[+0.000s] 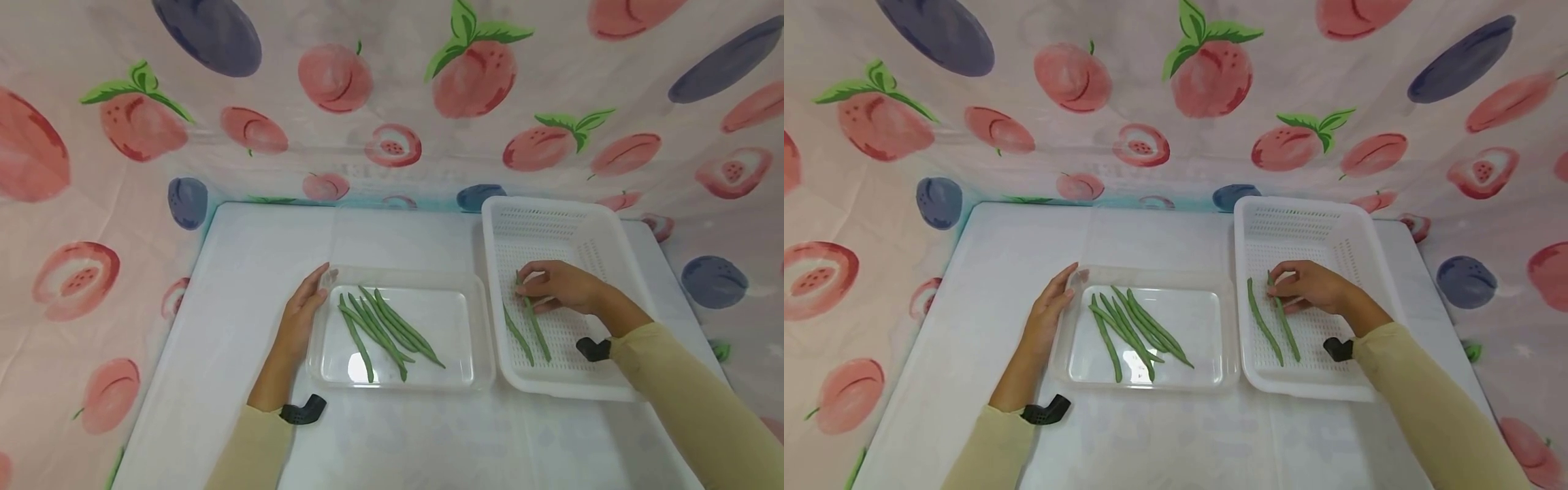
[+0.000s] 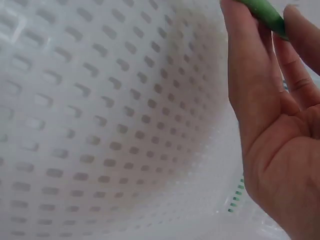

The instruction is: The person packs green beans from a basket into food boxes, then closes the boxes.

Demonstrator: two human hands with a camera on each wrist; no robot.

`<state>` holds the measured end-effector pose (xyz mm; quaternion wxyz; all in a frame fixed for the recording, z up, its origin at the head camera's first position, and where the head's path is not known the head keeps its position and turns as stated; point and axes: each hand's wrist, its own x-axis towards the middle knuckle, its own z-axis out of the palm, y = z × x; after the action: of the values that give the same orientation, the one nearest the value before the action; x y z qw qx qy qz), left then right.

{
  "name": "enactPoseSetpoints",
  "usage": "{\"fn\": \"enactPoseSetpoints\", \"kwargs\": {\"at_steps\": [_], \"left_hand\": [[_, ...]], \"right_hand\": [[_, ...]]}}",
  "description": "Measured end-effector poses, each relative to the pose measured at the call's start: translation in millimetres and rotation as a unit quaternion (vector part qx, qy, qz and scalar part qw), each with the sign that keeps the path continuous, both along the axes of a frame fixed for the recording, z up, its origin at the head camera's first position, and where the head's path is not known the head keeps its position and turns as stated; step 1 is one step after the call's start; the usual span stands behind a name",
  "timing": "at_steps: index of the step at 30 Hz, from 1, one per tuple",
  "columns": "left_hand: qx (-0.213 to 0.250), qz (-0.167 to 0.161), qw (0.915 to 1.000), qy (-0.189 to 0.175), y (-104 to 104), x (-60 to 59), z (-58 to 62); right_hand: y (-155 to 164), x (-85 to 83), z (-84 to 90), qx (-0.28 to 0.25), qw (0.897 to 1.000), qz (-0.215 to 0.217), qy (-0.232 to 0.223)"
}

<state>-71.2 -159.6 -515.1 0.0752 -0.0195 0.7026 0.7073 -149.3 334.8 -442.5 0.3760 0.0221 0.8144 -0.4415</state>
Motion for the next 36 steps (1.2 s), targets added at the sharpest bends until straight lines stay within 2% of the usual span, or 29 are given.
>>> {"fn": "enactPoseSetpoints", "kwargs": {"at_steps": [20, 28, 36], "left_hand": [[0.004, -0.003, 1.0000, 0.006, -0.5, -1.3, -1.4], [0.006, -0.002, 1.0000, 0.005, -1.2, -1.7, -3.8], [0.003, -0.003, 1.0000, 0.004, -1.6, -2.2, -4.9]], "right_hand": [[-5.4, 3.4, 35.7, -0.083, 0.995, -0.063, 0.004], [-17.5, 5.7, 44.6, -0.137, 0.990, -0.037, 0.015], [-26.4, 7.5, 51.5, -0.143, 0.989, -0.010, 0.023]]}}
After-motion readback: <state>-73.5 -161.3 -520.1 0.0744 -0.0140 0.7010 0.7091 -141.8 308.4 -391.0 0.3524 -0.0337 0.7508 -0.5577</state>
